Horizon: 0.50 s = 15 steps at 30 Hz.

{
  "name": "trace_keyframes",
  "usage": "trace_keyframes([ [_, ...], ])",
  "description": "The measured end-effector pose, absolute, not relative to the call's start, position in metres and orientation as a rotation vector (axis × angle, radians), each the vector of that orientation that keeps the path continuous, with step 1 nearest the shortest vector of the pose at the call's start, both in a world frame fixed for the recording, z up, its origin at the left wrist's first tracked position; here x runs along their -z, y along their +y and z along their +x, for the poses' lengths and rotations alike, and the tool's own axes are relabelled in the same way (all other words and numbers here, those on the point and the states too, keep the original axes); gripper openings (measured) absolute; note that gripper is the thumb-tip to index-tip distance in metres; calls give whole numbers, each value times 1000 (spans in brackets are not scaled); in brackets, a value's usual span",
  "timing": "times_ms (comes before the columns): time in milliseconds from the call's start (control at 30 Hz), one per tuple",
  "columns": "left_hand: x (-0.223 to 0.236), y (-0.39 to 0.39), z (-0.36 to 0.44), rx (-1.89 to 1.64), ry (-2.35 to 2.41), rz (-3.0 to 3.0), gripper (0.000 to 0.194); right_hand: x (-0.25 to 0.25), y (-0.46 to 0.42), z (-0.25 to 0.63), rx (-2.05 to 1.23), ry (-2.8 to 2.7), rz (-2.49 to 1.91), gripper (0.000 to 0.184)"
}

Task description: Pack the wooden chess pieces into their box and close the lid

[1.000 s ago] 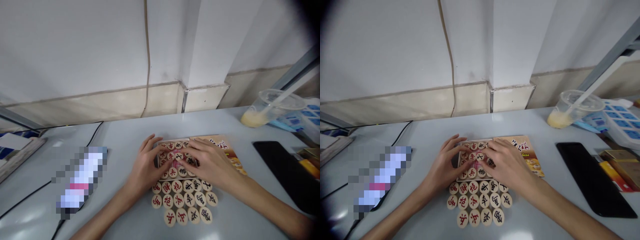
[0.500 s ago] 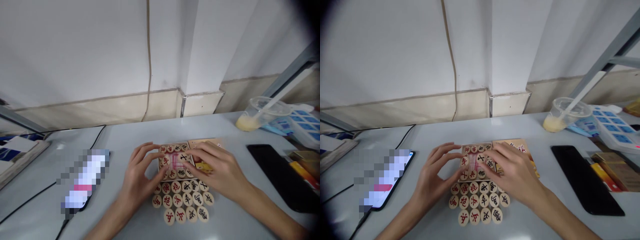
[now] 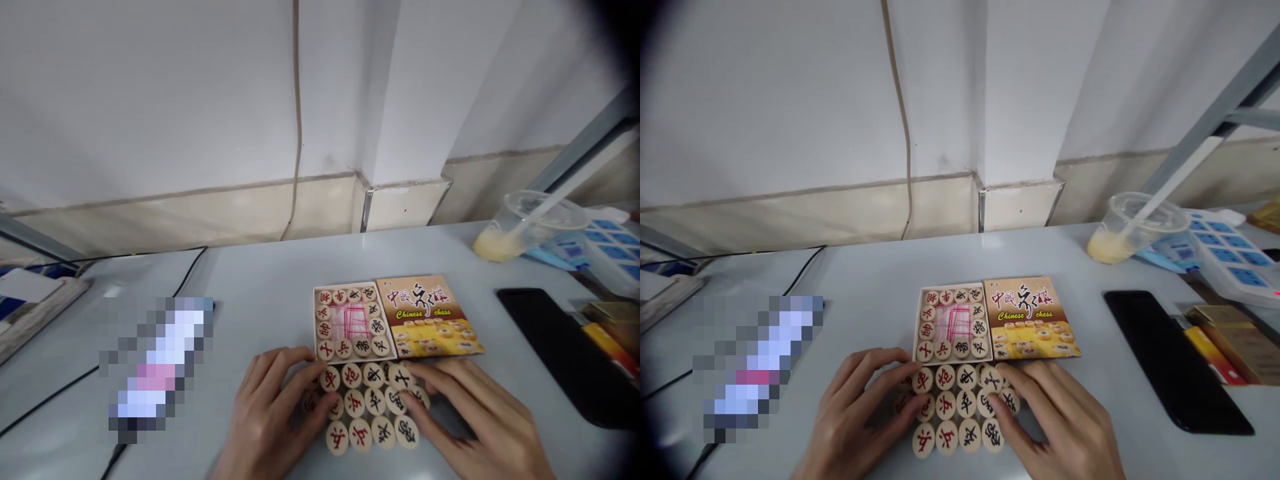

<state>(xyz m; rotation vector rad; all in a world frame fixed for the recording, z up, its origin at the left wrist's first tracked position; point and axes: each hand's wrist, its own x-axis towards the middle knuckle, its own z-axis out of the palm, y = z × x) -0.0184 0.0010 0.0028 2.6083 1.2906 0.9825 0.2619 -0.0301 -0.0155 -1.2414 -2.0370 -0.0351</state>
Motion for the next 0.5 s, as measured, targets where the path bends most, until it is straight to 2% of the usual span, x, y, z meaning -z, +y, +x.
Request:
trace_keyframes([
  [200, 0, 0, -18, -991, 1216, 2599, 28, 12, -28, 257, 131, -2083, -1224, 20],
  [500, -4, 0, -16, -994, 1153, 2623, 25, 3, -25, 254, 149, -2126, -1207, 27],
])
